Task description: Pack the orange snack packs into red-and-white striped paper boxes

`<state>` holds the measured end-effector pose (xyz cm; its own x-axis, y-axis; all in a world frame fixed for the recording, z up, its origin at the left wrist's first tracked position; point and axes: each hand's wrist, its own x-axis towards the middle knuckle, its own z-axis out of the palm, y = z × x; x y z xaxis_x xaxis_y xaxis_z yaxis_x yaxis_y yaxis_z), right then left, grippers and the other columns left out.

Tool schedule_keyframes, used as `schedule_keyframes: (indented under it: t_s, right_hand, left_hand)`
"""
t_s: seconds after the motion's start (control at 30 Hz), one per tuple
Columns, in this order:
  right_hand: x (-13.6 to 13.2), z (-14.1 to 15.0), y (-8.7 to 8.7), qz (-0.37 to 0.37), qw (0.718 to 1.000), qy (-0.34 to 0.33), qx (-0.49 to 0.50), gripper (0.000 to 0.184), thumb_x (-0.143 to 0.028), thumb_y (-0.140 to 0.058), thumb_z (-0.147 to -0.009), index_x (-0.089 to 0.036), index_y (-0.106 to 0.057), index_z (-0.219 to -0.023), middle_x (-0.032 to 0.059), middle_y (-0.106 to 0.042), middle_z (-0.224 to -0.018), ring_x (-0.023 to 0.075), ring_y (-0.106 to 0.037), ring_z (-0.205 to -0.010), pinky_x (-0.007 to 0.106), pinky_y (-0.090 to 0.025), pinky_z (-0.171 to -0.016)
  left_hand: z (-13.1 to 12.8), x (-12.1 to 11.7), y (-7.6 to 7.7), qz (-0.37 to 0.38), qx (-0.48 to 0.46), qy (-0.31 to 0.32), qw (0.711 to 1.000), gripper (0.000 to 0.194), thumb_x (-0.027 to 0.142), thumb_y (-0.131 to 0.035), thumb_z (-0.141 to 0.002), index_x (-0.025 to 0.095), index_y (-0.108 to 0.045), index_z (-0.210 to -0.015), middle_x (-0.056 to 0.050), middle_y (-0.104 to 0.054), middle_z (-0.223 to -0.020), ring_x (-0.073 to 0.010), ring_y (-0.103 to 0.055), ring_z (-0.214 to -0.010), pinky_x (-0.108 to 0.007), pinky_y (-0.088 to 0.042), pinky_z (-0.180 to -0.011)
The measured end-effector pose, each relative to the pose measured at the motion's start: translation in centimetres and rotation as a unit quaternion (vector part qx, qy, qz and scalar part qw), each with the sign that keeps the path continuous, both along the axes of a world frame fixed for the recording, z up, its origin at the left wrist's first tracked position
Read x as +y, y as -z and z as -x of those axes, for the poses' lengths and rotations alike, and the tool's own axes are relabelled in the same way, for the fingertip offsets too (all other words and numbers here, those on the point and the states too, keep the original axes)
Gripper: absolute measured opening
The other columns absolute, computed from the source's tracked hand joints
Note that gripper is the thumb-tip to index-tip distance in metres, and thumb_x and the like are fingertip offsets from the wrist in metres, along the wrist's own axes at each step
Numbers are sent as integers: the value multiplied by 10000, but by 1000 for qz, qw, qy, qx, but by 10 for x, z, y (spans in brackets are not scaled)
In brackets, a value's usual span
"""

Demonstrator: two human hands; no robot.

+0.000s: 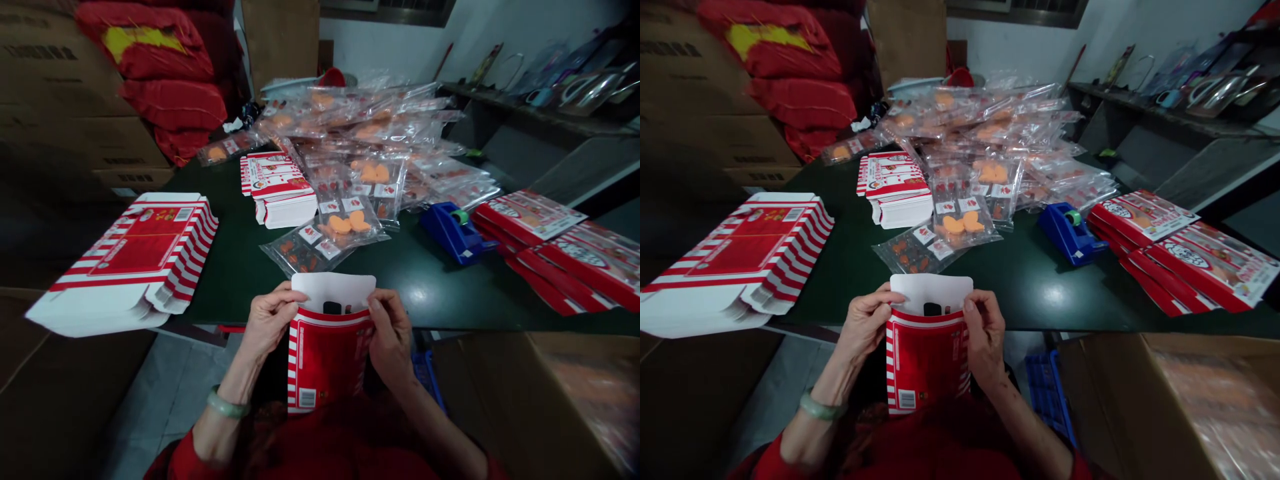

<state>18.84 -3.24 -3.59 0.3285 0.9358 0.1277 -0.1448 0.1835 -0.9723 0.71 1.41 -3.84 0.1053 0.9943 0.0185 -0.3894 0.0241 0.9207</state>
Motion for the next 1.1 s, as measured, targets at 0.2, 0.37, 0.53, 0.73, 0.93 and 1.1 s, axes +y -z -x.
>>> schedule_keyframes:
  t_s: [0.2,0.37,0.53,0.73,0.93,1.1]
  right_hand:
    - [-2,-17,-17,36,994,-92,41,264,-276,-572,-858,-270,-556,-1121,-7,-650,-923,125,-609,-797,251,-487,-727]
    - [1,-36,-24,5,994,-79,-77,60,-227,-601,-838,-233,-611,-897,-17,-609,-826,109,-566,-720,224,-457,-661]
    - [5,-43,-32,-82,970,-71,-218,83,-133,-566,-812,-206,-550,-777,14,-562,-863,132,-549,-794,241,-442,-672]
    - [16,-56,-44,-74,928,-132,-342,127,-133,-590,-771,-206,-488,-750,-25,-540,-702,109,-508,-627,221,-407,-575]
    - [29,-62,-63,-45,860,-170,-480,165,-158,-582,-756,-198,-446,-672,-56,-486,-604,86,-422,-543,216,-313,-532]
    - [48,-50,-85,-20,771,-296,-564,52,-247,-598,-807,-198,-590,-821,-46,-584,-634,90,-470,-554,225,-255,-537]
  left_hand:
    - [1,-8,0,-29,10,-47,998,131,257,-812,-617,173,-771,-709,-65,-656,-918,-110,-616,-681,-186,-481,-563]
    - [-4,-9,-12,-43,-44,-15,998,145,210,-838,-589,171,-743,-691,-35,-681,-810,-99,-624,-646,-172,-499,-572]
    - [-3,1,-22,9,-90,111,990,553,187,-862,-564,231,-683,-1085,-12,-712,-773,-104,-656,-644,-176,-532,-613]
    - [-2,4,-28,6,-32,100,994,312,145,-849,-577,188,-743,-868,-23,-735,-729,-106,-666,-644,-180,-544,-634]
    - [-6,-1,-29,7,14,35,999,291,98,-827,-590,171,-741,-858,2,-708,-693,-68,-631,-619,-134,-524,-612]
    - [-9,1,-31,13,8,51,999,315,114,-844,-555,178,-743,-846,-4,-713,-685,-79,-633,-605,-150,-529,-591]
